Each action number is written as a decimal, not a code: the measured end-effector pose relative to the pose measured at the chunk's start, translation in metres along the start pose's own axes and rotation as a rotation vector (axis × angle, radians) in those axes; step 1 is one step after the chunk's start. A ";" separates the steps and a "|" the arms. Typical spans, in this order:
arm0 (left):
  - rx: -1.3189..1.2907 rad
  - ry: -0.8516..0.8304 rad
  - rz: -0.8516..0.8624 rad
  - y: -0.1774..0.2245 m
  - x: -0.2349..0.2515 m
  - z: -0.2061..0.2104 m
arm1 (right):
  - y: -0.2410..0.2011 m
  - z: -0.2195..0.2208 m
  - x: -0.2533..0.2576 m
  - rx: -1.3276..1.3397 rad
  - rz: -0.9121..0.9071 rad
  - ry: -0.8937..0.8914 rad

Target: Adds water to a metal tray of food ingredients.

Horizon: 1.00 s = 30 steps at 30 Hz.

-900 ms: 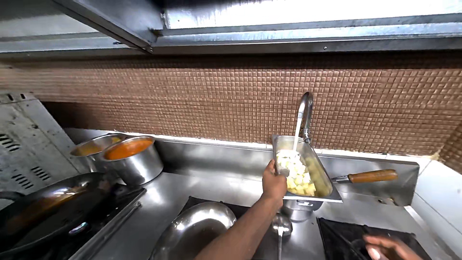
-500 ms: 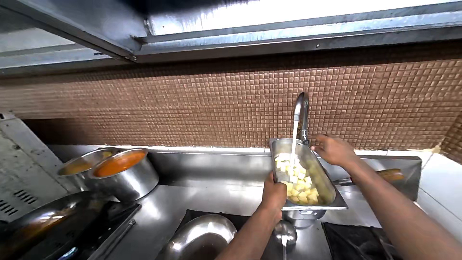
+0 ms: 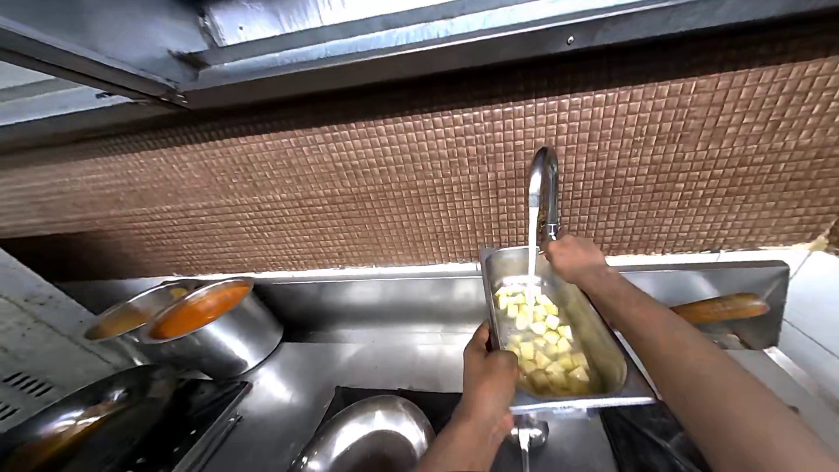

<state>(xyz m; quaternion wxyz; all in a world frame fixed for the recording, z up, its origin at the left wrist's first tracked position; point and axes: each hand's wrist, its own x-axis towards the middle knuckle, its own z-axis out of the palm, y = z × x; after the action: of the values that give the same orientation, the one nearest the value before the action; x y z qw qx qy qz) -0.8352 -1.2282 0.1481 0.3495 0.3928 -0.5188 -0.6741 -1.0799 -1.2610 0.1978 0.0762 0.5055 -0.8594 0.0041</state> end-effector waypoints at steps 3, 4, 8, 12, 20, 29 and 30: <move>0.017 -0.009 0.007 0.000 0.007 0.000 | 0.000 -0.001 -0.005 0.003 -0.011 0.006; 0.021 -0.013 0.008 -0.001 0.007 0.000 | 0.000 -0.001 -0.007 0.002 -0.008 0.007; 0.023 -0.014 -0.013 -0.001 0.002 -0.002 | -0.005 -0.002 -0.010 -0.008 0.022 -0.014; 0.043 -0.018 0.021 -0.003 -0.006 -0.001 | -0.002 -0.001 -0.008 0.014 0.006 -0.001; 0.031 -0.033 0.012 -0.002 -0.002 -0.006 | -0.003 -0.002 -0.006 -0.022 0.011 -0.022; 0.010 -0.025 0.026 -0.007 0.000 -0.004 | -0.002 0.002 -0.005 -0.056 0.008 0.006; 0.008 -0.025 0.027 -0.007 0.000 -0.004 | -0.002 0.002 -0.005 -0.060 0.009 0.005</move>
<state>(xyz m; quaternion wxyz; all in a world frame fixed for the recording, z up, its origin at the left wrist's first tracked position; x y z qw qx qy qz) -0.8321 -1.2279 0.1403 0.3505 0.3789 -0.5311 -0.6719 -1.0759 -1.2576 0.1946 0.0933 0.4990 -0.8613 -0.0200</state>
